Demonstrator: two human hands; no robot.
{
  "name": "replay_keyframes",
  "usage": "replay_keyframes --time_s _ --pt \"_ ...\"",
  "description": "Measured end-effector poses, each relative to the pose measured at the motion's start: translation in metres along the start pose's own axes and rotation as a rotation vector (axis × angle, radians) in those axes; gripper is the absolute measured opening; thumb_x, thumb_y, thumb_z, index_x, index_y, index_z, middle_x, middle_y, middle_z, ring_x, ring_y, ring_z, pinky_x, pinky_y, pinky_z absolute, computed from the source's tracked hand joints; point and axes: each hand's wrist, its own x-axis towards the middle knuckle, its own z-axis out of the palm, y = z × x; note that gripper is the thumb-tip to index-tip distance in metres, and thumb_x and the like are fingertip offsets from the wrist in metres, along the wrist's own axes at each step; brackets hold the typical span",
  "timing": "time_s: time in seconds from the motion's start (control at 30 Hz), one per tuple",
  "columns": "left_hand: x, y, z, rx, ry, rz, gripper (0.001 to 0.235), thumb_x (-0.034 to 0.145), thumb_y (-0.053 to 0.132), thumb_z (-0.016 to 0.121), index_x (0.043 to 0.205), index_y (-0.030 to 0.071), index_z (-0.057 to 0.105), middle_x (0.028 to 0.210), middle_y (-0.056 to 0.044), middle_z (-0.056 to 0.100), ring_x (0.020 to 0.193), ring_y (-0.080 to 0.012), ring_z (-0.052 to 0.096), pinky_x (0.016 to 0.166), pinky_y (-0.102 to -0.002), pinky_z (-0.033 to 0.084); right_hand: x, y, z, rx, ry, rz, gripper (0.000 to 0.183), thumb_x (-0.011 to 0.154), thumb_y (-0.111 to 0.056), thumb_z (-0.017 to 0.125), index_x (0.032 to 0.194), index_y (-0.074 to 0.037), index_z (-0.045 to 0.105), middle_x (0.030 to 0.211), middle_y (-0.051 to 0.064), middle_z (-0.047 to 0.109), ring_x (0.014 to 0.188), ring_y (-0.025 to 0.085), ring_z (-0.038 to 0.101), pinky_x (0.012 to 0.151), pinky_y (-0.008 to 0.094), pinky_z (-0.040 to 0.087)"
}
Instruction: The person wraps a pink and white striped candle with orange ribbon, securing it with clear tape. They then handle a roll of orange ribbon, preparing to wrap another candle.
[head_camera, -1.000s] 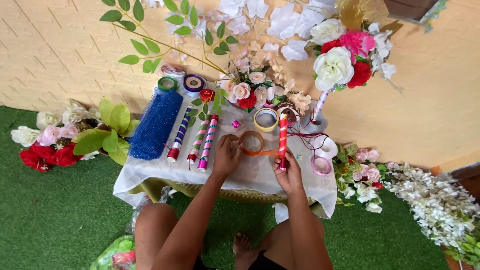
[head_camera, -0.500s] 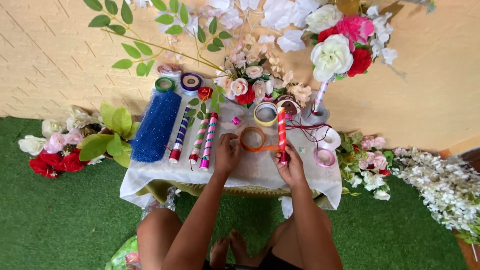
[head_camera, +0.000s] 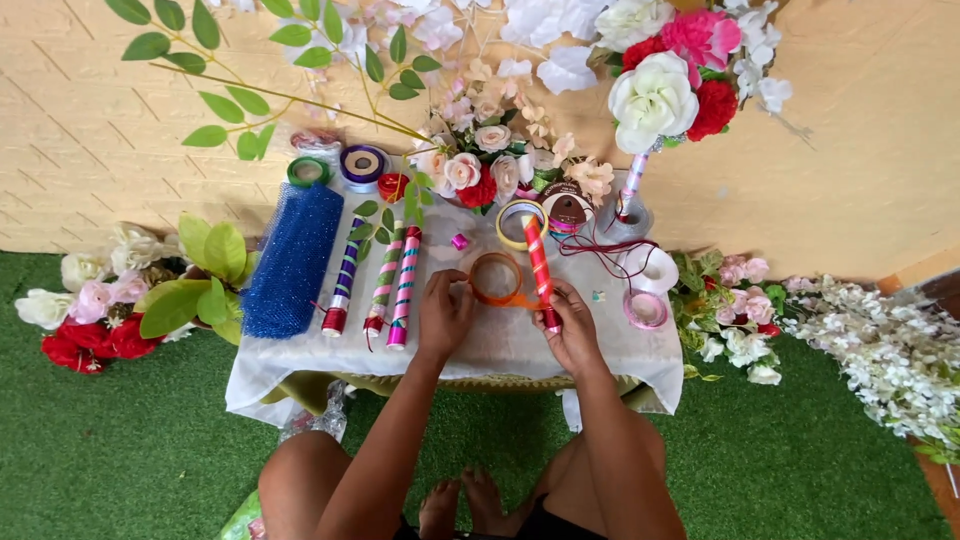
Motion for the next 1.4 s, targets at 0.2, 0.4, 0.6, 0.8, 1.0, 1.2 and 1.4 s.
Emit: replay_keyframes --time_s 0.2,0.4,0.6,0.8,1.0,1.2,1.4 --pt "0.000 0.026 0.007 -0.018 -0.054 0.199 0.019 0.089 0.010 0.066 0.108 0.012 0.064 0.104 -0.013 0.064 0.101 -0.0395 0.064 0.088 -0.049 0.053 -0.005 0.008 0.005 -0.208 -0.002 -0.133 0.027 0.099 -0.007 0.063 0.125 -0.009 0.055 0.113 0.015 0.067 0.069 0.020 0.066 0.062 0.027 0.057" --pt "-0.003 0.049 0.032 -0.312 -0.128 0.131 0.030 0.094 0.027 0.072 0.114 0.006 0.062 0.103 -0.021 0.066 0.105 -0.0450 0.064 0.093 -0.051 0.050 -0.010 0.015 0.003 -0.513 0.017 -0.178 0.034 0.099 -0.011 0.065 0.131 -0.001 0.056 0.112 0.020 0.070 0.072 0.026 0.069 0.063 0.036 0.057" --pt "-0.001 0.073 0.008 -0.404 -0.326 -0.127 0.044 0.092 0.022 0.077 0.124 0.000 0.055 0.113 -0.025 0.068 0.111 -0.0468 0.067 0.099 -0.055 0.052 -0.015 0.009 0.020 -0.563 -0.005 -0.208 0.041 0.099 -0.016 0.068 0.133 0.002 0.053 0.113 0.016 0.068 0.074 0.021 0.068 0.064 0.032 0.056" --pt "0.006 0.057 0.006 -0.492 -0.377 -0.264 0.041 0.089 0.018 0.082 0.121 0.000 0.062 0.113 -0.023 0.073 0.112 -0.0425 0.068 0.102 -0.052 0.052 -0.012 0.017 0.027 -0.619 -0.034 -0.235 0.046 0.097 -0.020 0.073 0.132 0.002 0.055 0.112 0.015 0.068 0.077 0.022 0.070 0.066 0.033 0.061" --pt "0.004 0.037 0.003 -0.664 -0.299 -0.317 0.038 0.089 0.013 0.081 0.119 -0.002 0.064 0.108 -0.023 0.072 0.107 -0.0350 0.069 0.102 -0.053 0.053 -0.013 0.019 0.057 -0.597 -0.070 -0.217 0.045 0.096 -0.019 0.074 0.131 0.004 0.055 0.108 0.016 0.068 0.080 0.022 0.069 0.066 0.033 0.061" --pt "0.002 0.033 0.005 -0.727 -0.286 -0.315 0.036 0.085 0.007 0.083 0.117 -0.002 0.067 0.102 -0.020 0.071 0.103 -0.0298 0.068 0.099 -0.049 0.055 -0.019 0.018 0.057 -0.619 -0.036 -0.225 0.044 0.096 -0.020 0.075 0.129 0.004 0.057 0.106 0.014 0.067 0.081 0.019 0.067 0.068 0.030 0.061" --pt "0.004 0.031 0.006 -0.779 -0.287 -0.332 0.035 0.084 0.006 0.084 0.115 0.000 0.068 0.100 -0.018 0.071 0.097 -0.0258 0.069 0.095 -0.045 0.058 -0.018 0.024 0.051 -0.629 -0.020 -0.230 0.043 0.095 -0.020 0.076 0.127 0.003 0.059 0.105 0.016 0.069 0.082 0.021 0.071 0.066 0.031 0.062"
